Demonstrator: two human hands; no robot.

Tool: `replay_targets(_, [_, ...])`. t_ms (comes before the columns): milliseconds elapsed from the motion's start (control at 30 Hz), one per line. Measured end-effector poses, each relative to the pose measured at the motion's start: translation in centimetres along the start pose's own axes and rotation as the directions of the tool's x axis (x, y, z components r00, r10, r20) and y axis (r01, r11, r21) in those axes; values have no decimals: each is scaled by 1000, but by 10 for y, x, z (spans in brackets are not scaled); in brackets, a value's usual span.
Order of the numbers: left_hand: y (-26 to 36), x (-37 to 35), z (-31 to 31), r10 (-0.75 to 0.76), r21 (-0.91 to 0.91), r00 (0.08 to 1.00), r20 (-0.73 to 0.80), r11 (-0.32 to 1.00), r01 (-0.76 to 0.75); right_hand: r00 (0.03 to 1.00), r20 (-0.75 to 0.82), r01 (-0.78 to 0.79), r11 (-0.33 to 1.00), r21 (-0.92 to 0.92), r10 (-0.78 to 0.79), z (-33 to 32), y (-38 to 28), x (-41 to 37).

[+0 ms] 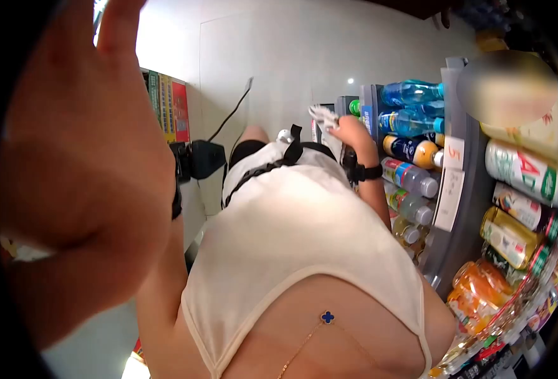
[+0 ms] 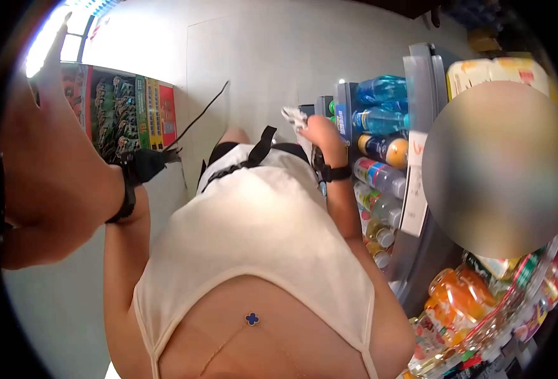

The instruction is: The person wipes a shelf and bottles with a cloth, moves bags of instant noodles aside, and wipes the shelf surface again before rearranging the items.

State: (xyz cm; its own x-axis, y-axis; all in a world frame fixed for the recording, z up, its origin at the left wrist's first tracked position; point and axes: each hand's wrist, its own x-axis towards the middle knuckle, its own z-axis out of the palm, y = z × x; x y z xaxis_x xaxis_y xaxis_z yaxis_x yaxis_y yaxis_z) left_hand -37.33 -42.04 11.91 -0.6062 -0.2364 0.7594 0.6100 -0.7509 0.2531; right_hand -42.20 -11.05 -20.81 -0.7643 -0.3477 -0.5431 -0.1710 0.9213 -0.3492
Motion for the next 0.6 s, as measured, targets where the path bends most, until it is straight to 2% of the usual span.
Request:
replay_targets(33, [-12, 12, -10, -10, 28, 1000, -8, 1000, 10, 998, -61, -9, 998, -58, 6, -22, -12, 5])
replay_targets(100, [-38, 37, -33, -46, 54, 999, -2, 997, 46, 980, -201, -16, 1000, -27, 10, -55, -26, 12])
replay_targets(200, [-85, 76, -75, -130, 33, 991, 15, 991, 130, 970, -230, -65, 994, 82, 83, -91, -39, 19])
replay_targets(300, [-144, 118, -113, -222, -44, 972, 71, 973, 225, 964, -251, -71, 993, 96, 93, -117, -35, 42])
replay_targets(333, [-163, 133, -125, -253, -67, 964, 84, 964, 259, 960, -242, -103, 982, 160, 140, -128, -33, 52])
replay_targets(433, [-216, 178, -160, -335, -118, 934, 124, 930, 349, 917, -327, -179, 969, 173, 228, -156, -26, 82])
replay_targets(567, [-314, 237, -199, -467, -213, 847, 255, 827, 520, 807, -365, -349, 874, 337, 463, -191, -17, 110])
replay_targets(600, [-342, 247, -203, -492, -242, 816, 303, 789, 565, 766, -330, -422, 819, 389, 552, -191, -13, 115])
